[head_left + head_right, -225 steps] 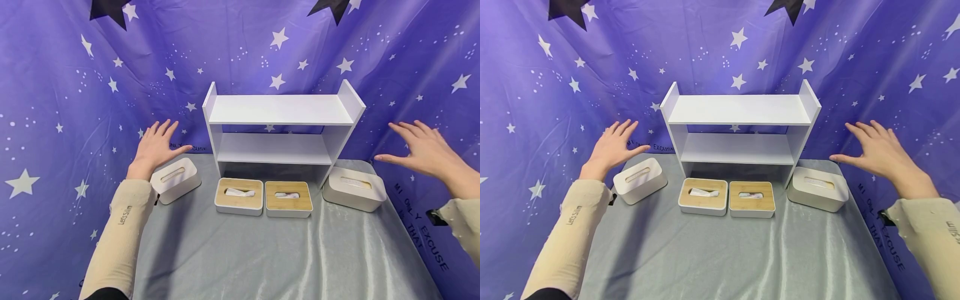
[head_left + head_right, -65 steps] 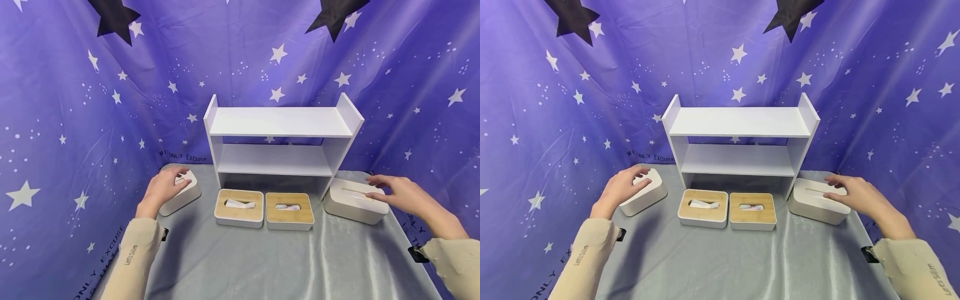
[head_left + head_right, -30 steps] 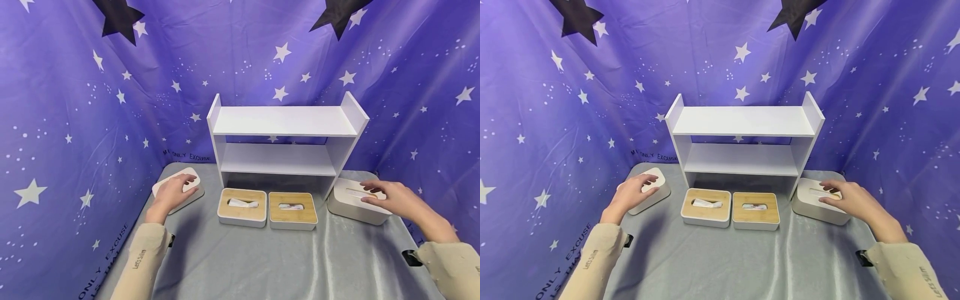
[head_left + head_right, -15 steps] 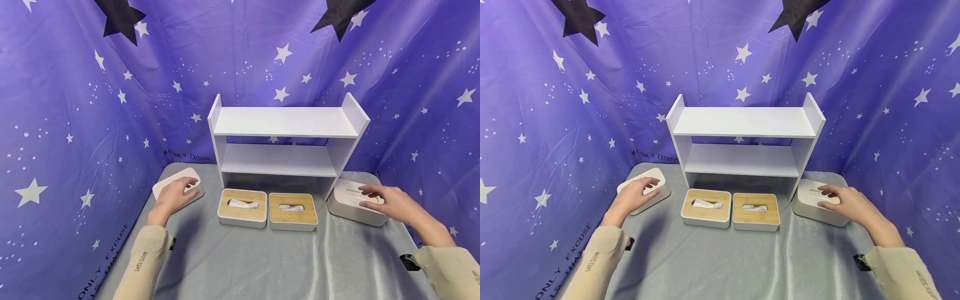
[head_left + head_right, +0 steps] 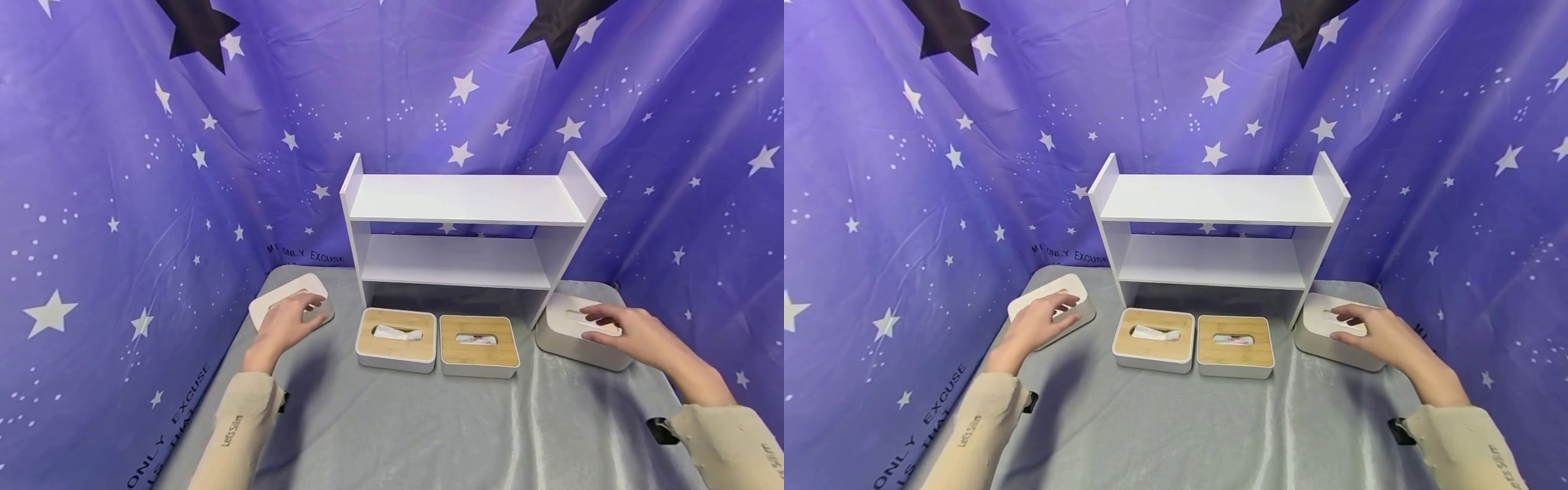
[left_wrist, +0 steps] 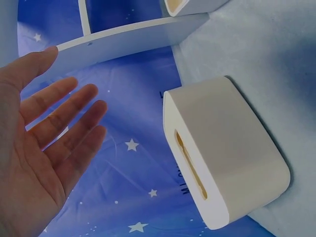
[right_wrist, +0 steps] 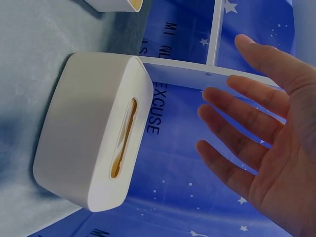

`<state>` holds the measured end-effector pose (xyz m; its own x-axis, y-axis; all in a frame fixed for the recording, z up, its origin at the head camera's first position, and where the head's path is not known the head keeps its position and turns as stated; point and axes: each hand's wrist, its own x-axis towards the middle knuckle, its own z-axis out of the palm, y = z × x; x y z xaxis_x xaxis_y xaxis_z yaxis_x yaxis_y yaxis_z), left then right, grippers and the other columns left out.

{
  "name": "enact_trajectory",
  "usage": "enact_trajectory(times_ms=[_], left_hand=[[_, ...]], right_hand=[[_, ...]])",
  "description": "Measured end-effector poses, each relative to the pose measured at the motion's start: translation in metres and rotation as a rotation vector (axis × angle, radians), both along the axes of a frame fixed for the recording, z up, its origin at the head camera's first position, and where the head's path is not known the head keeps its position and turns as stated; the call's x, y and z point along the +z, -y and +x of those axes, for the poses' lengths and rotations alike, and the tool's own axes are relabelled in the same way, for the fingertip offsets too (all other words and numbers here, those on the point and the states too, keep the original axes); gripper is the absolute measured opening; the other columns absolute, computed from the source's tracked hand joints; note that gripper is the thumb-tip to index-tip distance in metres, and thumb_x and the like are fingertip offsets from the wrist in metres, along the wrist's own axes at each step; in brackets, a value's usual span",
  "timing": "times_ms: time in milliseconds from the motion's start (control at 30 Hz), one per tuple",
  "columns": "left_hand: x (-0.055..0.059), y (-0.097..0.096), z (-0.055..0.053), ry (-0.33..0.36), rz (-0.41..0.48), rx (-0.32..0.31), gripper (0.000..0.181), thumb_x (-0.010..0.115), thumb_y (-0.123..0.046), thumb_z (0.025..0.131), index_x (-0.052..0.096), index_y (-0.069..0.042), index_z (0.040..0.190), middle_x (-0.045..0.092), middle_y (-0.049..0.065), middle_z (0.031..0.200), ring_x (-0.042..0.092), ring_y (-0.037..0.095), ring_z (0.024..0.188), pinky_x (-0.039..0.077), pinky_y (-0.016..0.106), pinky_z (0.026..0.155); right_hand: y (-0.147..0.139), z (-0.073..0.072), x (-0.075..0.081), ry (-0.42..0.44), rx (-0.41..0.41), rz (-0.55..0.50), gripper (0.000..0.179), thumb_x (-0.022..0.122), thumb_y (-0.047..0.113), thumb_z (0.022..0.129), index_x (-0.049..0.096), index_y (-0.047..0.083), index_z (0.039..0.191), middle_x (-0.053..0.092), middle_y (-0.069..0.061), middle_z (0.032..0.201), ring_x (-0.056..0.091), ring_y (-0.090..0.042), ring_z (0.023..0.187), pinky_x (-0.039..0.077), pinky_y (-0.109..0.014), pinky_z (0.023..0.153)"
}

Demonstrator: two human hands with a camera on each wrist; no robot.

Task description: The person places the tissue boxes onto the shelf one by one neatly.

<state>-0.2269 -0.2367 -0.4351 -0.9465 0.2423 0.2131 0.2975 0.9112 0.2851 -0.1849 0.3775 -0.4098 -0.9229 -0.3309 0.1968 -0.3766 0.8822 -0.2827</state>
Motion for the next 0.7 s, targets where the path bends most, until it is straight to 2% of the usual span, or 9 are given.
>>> enact_trajectory(times_ms=[200, 533, 700], left_hand=[[-0.001, -0.002, 0.002, 0.026, -0.001, 0.016, 0.037, 0.071, -0.038, 0.090, 0.070, -0.016, 0.120, 0.072, 0.002, 0.115, 0.070, 0.022, 0.104, 0.058, 0.047, 0.086], [-0.009, -0.005, 0.003, 0.067, 0.000, 0.028, 0.039, 0.070, -0.039, 0.091, 0.069, -0.014, 0.122, 0.072, 0.004, 0.118, 0.070, 0.023, 0.105, 0.059, 0.045, 0.087], [-0.012, -0.006, 0.003, 0.061, 0.008, 0.027, 0.037, 0.070, -0.038, 0.091, 0.069, -0.015, 0.121, 0.073, 0.003, 0.117, 0.070, 0.023, 0.104, 0.059, 0.045, 0.086]], right_hand=[[0.000, 0.000, -0.005, -0.003, 0.005, -0.009, 0.043, 0.080, 0.031, 0.082, 0.070, 0.008, 0.117, 0.076, -0.009, 0.103, 0.071, -0.018, 0.087, 0.055, -0.032, 0.068], [-0.001, 0.001, -0.012, -0.026, 0.019, -0.016, 0.041, 0.081, 0.029, 0.082, 0.071, 0.010, 0.117, 0.076, -0.007, 0.102, 0.070, -0.008, 0.086, 0.056, -0.029, 0.069], [0.001, 0.000, -0.013, -0.029, 0.034, -0.027, 0.042, 0.082, 0.026, 0.080, 0.071, 0.009, 0.117, 0.076, -0.008, 0.101, 0.071, -0.011, 0.085, 0.056, -0.031, 0.069]])
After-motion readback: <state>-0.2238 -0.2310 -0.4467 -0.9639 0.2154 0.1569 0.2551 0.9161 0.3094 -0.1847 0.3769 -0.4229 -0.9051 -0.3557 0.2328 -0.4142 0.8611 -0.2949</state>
